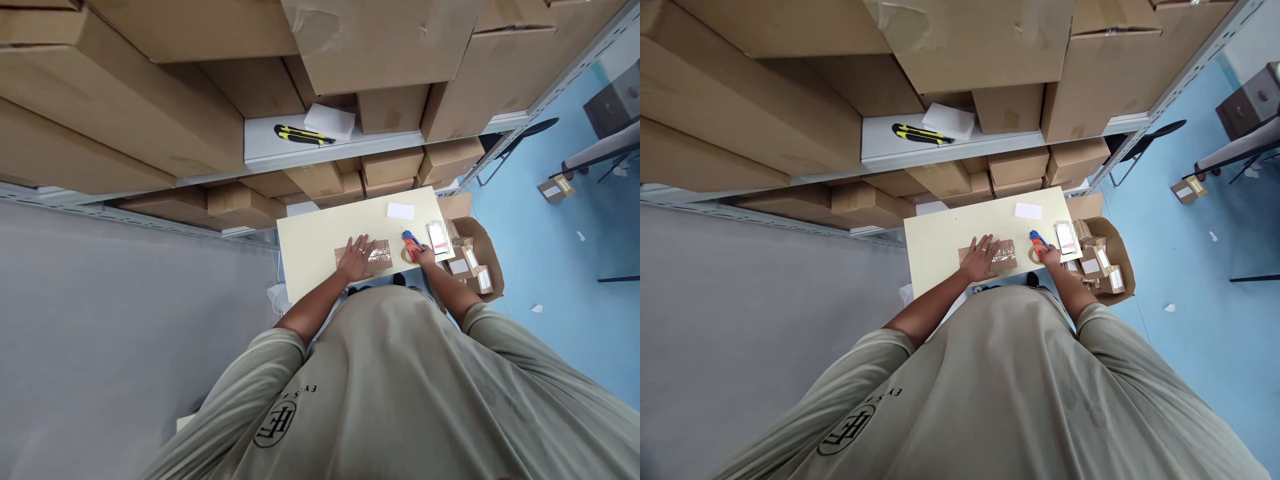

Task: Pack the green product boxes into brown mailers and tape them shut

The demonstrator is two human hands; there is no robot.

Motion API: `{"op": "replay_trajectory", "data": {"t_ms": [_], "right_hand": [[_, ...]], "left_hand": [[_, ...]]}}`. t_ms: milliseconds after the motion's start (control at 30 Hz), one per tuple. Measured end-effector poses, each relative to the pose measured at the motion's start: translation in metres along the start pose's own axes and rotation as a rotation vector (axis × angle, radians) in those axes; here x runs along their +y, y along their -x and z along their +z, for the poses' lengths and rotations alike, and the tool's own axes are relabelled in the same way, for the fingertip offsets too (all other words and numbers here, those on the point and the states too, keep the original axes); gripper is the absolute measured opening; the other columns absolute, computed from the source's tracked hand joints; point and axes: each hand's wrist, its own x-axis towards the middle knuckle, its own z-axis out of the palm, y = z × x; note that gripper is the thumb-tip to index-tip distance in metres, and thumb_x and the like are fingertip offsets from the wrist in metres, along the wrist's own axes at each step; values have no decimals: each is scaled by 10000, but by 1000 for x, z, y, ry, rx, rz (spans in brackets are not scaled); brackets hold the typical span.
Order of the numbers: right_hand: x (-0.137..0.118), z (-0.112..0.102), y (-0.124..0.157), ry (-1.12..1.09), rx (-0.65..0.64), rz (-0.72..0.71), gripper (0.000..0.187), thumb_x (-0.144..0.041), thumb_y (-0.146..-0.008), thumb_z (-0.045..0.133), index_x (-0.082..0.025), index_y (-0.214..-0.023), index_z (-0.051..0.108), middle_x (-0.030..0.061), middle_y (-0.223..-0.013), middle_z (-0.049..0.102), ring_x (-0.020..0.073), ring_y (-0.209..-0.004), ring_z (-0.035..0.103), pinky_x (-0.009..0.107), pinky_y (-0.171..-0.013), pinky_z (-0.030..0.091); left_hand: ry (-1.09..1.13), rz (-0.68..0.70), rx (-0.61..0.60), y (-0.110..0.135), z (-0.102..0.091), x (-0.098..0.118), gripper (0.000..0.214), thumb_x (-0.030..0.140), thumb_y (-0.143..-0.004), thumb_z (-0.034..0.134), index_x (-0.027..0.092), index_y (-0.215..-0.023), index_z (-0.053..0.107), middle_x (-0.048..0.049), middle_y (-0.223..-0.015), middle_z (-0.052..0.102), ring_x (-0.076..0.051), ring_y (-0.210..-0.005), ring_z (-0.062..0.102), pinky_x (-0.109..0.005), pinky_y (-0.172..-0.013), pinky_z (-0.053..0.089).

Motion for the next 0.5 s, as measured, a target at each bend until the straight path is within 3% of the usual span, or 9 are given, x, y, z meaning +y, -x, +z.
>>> {"op": "replay_trajectory", "data": {"t_ms": [100,200,267,400,500], "right_hand": [[-5,-3,9,13,22,-27,781,-398,-940,675,-54,-1630,549,323,-1673,535,434,-1516,582,595,-1313,451],[-22,8,32,-102,-62,-291,816,-542,-999,663,-142,-1692,504,230,-1775,465,380,-1674,408,558,-1407,334],[-38,23,49,-209,-166,-349,890,-662,-999,677,-184,-1722,473,190,-1795,462,372,-1709,366,556,-1419,313],[-69,55,72,-370,-405,-239,888,-711,-965,713,-238,-1687,504,137,-1673,621,362,-1582,540,529,-1341,437],[-83,68,75,-449,-406,-233,834,-614,-955,745,-244,-1659,493,117,-1573,698,326,-1471,613,503,-1288,497]], "left_hand": [[-14,-60,-27,13,2,-8,1289,633,-882,826,143,-1870,159,-265,-1916,105,-511,-1777,75,-686,-1398,-91],[-7,-90,-28,14,2,-10,1238,560,-892,822,141,-1867,185,-273,-1906,160,-515,-1768,117,-690,-1397,-80],[9,-101,-13,11,3,-10,1234,565,-888,819,146,-1866,195,-271,-1893,212,-518,-1758,151,-691,-1396,-72],[24,-93,22,7,2,-10,1242,588,-879,817,154,-1863,196,-274,-1857,301,-511,-1714,251,-672,-1394,-8],[29,-73,28,6,-1,-12,1240,591,-884,809,138,-1859,191,-289,-1831,331,-517,-1644,338,-635,-1362,132]]}}
